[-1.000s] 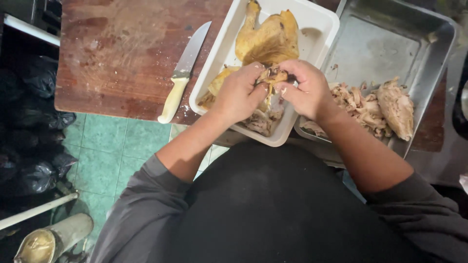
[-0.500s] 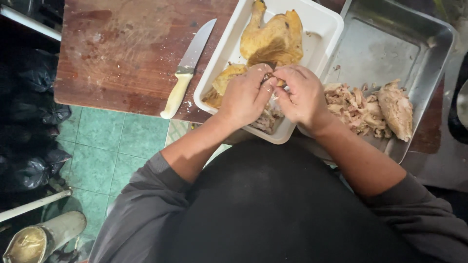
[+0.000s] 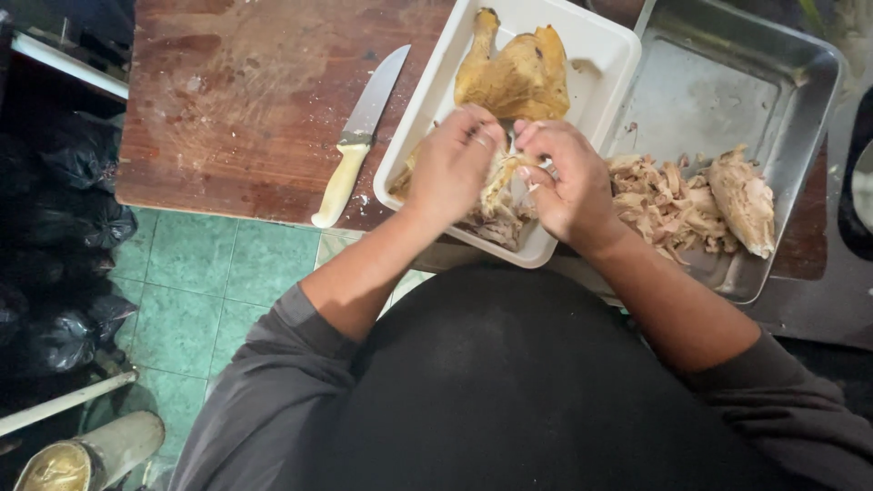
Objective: Manually shredding a cooked whole chicken into a tray.
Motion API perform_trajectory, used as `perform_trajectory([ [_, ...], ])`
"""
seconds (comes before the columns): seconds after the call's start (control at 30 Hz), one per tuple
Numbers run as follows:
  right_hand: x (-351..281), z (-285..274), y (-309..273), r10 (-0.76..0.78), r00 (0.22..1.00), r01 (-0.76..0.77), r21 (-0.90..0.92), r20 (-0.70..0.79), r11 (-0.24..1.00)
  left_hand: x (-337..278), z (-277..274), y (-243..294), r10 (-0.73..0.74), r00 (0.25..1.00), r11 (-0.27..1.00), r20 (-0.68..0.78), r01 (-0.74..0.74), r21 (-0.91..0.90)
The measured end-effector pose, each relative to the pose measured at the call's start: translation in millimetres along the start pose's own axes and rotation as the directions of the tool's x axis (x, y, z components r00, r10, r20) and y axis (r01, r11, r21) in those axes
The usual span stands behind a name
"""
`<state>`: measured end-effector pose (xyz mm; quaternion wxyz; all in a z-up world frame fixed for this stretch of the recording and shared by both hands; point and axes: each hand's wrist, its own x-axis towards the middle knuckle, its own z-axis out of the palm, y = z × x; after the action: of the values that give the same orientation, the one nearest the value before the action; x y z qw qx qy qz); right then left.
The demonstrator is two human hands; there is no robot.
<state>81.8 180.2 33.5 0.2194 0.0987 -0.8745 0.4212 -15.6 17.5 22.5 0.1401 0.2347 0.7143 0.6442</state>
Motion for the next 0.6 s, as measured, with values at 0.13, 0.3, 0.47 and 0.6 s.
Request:
perform_trajectory([
  [0.13,-1,-3,3,-0.056,0.998,0.057,0.068,-0.026,0.996,0,-9,3,0.027,0.999,0.998,-0.038,-0.025,0.054],
  [0.3,2,-7,3,-0.116,0.992,0.114,-0.028,-0.054,0.993,-12,-15,7,0.371,0.929,0.904,-0.008,-0.359,0.235],
  [0.47,3,-6,2,-0.159,0.984,0.153,-0.084,-0.077,0.985,-18,-20,12,0.525,0.847,0.757,0.087,-0.511,0.408],
  [0.6,7,-12,7,-0.176,0.983,0.169,-0.115,-0.055,0.979,-16,-17,16,0.534,0.835,0.742,0.131,-0.538,0.401],
])
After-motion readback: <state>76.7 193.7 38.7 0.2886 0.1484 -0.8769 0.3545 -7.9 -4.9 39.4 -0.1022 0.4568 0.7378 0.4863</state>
